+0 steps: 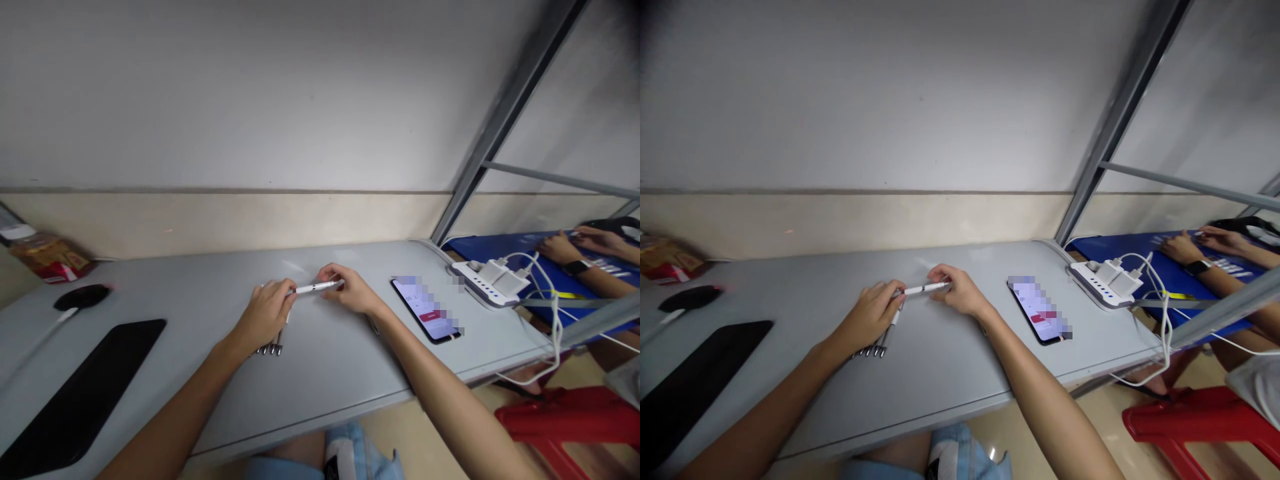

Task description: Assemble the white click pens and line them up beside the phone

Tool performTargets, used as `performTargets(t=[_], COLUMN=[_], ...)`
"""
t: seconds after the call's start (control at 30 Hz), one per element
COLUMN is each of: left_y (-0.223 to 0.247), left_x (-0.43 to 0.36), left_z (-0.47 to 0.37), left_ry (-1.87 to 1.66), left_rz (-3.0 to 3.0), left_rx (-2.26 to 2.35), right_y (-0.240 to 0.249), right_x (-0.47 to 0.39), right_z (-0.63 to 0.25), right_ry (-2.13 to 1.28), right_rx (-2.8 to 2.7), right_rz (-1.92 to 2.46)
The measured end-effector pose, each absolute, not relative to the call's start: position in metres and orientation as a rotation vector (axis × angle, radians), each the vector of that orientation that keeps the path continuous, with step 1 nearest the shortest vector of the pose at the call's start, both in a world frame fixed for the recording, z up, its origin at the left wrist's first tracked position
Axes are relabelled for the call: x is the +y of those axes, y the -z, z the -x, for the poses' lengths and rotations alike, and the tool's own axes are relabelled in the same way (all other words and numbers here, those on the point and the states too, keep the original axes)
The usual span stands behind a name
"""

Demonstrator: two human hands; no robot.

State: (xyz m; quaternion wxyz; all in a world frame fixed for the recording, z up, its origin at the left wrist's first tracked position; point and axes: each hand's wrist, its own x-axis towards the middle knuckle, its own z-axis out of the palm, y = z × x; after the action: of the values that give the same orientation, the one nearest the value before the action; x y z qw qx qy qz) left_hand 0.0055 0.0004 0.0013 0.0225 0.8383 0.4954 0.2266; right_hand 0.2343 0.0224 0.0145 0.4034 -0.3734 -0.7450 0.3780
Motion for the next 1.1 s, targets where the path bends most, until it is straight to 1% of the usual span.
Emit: performTargets(t=[0.13, 0.37, 0.5, 0.63, 0.73, 0.8, 0.9, 0.97, 1.03, 1.1], left_y=[-0.002, -0.002, -0.003, -0.003, -0.002, -0.002, -0.002, -0.003, -0.003, -0.004], left_x=[0.0, 0.002, 0.001, 0.003, 0.005, 0.006, 0.007, 0.007, 0.006, 0.005], left_z=[-0.007, -0.006, -0.004, -0.003, -0.002, -0.001, 0.0, -0.001, -0.001, -0.002], left_ry=[-0.686, -0.634, -0.687, -0.716, -0.761, -0.804, -0.826, -0.816, -0.814, -0.825], left_rz=[-2.611, -2.647, -2.61, -2.603, -2.549, -2.523, -2.517, -2.52, -2.523, -2.525], left_rx=[1.534, 1.567, 1.564, 1.529, 1.567, 1.569, 1.554, 1.553, 1.558, 1.562], right_y=[-0.012, -0.008, -0.009, -0.009, -0.007, -0.006, -0.008, -0.009, -0.009, -0.008], right_x=[0.023, 0.026, 0.026, 0.029, 0.032, 0.034, 0.035, 0.035, 0.036, 0.036], right_z=[-0.234, -0.235, -0.238, -0.244, -0.247, -0.247, -0.245, -0.244, -0.245, -0.246], right_ry=[-0.947, -0.489, -0.362, -0.304, -0.357, -0.533, -0.871, -0.97, -0.915, -0.737], right_rx=[-1.958, -2.058, -2.117, -2.083, -1.936, -1.76, -1.531, -1.486, -1.54, -1.673], right_rz=[1.008, 0.982, 1.039, 1.158, 1.24, 1.255, 1.142, 1.079, 1.109, 1.166])
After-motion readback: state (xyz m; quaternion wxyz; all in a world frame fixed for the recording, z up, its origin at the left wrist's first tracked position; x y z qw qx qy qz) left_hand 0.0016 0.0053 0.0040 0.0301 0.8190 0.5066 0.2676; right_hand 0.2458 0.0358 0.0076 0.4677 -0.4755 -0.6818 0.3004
